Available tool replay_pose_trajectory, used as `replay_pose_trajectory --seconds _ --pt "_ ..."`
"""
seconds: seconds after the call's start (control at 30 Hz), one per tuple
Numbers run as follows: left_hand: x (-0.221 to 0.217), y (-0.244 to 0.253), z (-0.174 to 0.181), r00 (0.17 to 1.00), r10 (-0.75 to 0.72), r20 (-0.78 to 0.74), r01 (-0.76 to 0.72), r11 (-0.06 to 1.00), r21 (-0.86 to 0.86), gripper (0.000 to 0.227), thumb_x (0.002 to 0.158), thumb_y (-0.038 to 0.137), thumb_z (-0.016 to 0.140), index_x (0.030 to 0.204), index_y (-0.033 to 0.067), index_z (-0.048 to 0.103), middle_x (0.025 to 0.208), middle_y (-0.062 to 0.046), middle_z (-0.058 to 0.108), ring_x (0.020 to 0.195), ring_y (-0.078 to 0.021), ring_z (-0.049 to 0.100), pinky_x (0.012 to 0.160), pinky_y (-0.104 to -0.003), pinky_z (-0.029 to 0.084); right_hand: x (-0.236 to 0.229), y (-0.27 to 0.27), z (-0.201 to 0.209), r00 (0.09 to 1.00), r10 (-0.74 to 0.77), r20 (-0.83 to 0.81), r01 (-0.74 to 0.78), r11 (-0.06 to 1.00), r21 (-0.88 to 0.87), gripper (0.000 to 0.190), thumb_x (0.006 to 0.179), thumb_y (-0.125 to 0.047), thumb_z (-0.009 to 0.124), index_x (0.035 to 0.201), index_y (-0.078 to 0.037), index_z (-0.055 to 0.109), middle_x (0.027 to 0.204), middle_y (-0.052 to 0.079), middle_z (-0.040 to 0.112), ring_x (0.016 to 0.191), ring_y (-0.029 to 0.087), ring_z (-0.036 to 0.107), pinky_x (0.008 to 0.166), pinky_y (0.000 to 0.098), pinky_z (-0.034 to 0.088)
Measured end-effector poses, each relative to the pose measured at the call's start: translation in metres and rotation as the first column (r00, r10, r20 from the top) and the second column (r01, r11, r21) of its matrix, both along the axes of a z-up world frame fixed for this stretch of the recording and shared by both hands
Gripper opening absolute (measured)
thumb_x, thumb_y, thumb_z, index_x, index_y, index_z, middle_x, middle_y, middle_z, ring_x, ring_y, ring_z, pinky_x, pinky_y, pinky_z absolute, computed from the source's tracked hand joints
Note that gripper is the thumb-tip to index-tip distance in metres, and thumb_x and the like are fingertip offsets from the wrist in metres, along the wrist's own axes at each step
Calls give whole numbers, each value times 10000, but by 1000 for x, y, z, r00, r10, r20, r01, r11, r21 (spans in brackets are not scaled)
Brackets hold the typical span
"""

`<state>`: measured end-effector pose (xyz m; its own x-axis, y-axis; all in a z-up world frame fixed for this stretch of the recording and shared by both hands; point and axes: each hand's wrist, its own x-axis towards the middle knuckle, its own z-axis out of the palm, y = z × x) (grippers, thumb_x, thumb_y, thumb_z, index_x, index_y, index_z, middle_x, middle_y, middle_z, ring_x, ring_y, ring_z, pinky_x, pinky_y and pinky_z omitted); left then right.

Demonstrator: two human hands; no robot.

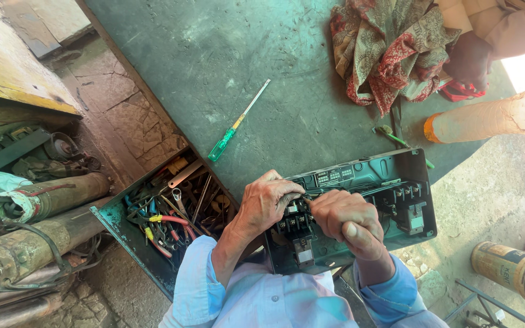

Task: The person uses a screwdriver to tighten screws on terminals inside an open electrical box. They repeatedly adjust and secure connections on multiple terminal blocks within the box.

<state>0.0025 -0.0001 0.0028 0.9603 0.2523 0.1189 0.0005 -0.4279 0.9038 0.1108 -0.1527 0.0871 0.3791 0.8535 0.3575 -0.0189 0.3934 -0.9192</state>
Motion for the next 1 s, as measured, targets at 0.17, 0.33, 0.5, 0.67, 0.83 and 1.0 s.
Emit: replay_pose_trajectory --seconds 0.17,0.33,0.5,0.67,0.83,1.0 --pt "0 0 0 1000 2 -1 -2 1000 1 156 834 101 762 983 139 789 892 -37 769 855 -233 674 751 -354 562 -2 5 13 1000 7 8 -7 1000 -16 465 1029 -326 486 628 -102 412 560 21 445 471 183 392 546 380 288" --pt "-1 -1 1 1000 11 -1 -11 1000 -14 160 831 102 762 984 139 789 896 -41 770 849 -229 681 748 -352 567 20 15 33 949 258 180 -259 966 -17 365 1038 -269 463 814 4 554 753 116 557 651 271 542 638 410 417" --pt "0 -2 -1 1000 26 5 -26 1000 -12 158 829 96 759 979 133 788 885 -56 762 841 -240 681 739 -357 567 31 12 14 916 394 77 -394 919 -12 298 945 -169 504 836 55 668 644 92 574 549 254 537 584 418 416" --pt "1 -2 -3 999 27 32 -27 1000 -3 144 835 102 760 976 127 775 880 -55 759 836 -254 678 728 -365 561 7 -6 -7 997 -80 -4 80 996 -37 283 922 -191 513 778 17 640 558 24 477 525 193 490 607 384 469" --pt "4 0 -4 999 44 29 -44 999 13 142 824 90 755 958 134 773 874 -54 757 825 -264 676 714 -374 557 -18 -1 -5 881 -473 12 472 876 -97 301 943 -201 490 795 27 621 618 98 545 577 202 501 676 414 525" --pt "2 -4 0 998 58 28 -57 998 -19 124 846 94 755 963 132 773 865 -53 754 815 -261 678 702 -372 555 -1 -4 -4 975 -223 6 222 972 -76 314 949 -225 501 788 7 639 611 46 517 591 241 538 706 419 514"
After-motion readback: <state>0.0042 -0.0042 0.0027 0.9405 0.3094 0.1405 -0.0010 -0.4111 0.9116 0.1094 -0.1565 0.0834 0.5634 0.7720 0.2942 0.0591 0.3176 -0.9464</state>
